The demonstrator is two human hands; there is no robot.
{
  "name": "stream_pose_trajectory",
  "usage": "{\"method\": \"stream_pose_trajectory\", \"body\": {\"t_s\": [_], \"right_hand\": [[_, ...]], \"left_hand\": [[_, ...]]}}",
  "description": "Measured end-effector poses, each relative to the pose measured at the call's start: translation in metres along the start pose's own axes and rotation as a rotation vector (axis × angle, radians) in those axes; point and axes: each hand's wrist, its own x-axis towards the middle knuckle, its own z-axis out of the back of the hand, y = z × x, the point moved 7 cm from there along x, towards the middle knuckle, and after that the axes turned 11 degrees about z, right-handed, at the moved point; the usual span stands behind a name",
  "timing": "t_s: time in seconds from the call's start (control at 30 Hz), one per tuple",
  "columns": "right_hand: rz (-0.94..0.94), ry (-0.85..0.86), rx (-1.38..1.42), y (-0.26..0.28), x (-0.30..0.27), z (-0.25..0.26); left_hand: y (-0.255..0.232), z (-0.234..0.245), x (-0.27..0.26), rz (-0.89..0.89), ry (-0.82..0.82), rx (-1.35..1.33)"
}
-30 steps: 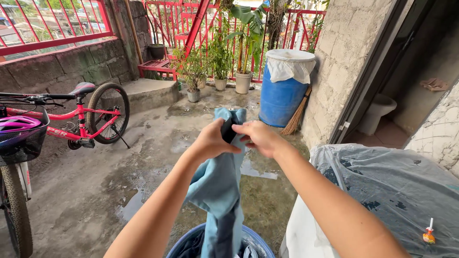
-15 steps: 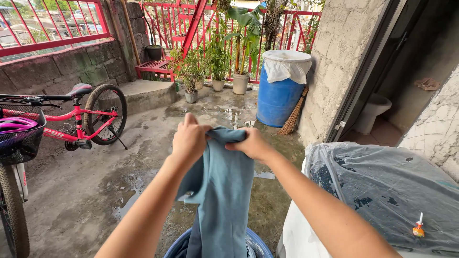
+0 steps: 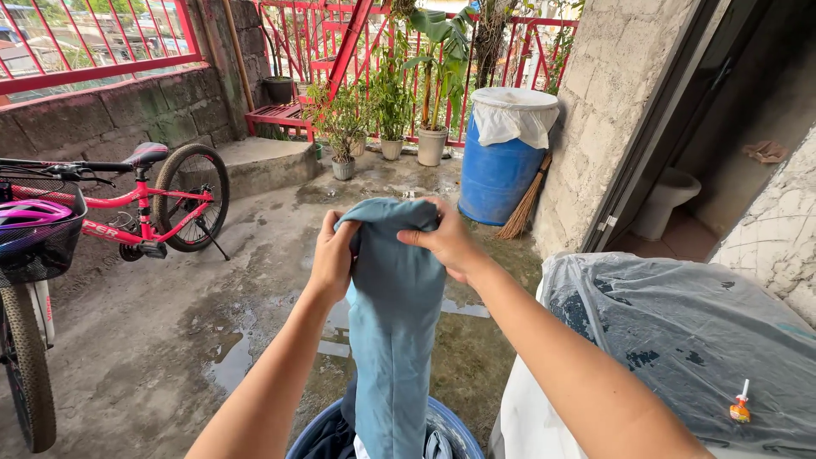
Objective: Transferring wet clothes from a portable washing machine to a bucket and inspecting them.
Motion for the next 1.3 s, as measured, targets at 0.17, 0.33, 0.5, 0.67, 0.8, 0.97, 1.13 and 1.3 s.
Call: {"method": "stream_pose_trajectory", "body": {"t_s": [0.17,0.33,0.5,0.67,0.8,0.97,1.13,1.3], "right_hand": [[-0.224,0.084,-0.056,-0.037,-0.041,-0.006],[-0.546,0.003,0.074,-0.085,-0.079,-0.020],[-0.499,-0.282,-0.209,-0.118,-0.051,-0.003],[-0.534,-0.258,0.112,-0.048,-0.075,-0.061],[-0.695,-0.216,0.475,-0.017,-0.095,-0.110],[-0.840,-0.161,0.634,-0.041,-0.106,-0.122],[-0.880,-0.185,0.479,-0.079,-0.089,-0.066],[-0.431,-0.204,-0.778,-0.079,-0.059,0.043]], "left_hand": [[-0.006,-0.005,0.005,-0.051,-0.104,0.098],[0.015,0.006,0.000,0.001,-0.120,0.193],[0.089,0.112,-0.035,0.138,-0.601,0.167],[0.116,0.108,-0.162,0.739,-0.694,-0.059],[0.111,0.083,-0.159,0.736,-0.618,-0.079],[0.103,0.058,-0.158,0.748,-0.520,-0.116],[0.079,0.044,-0.147,0.733,-0.431,-0.150],[0.059,0.033,-0.139,0.724,-0.351,-0.186]]}}
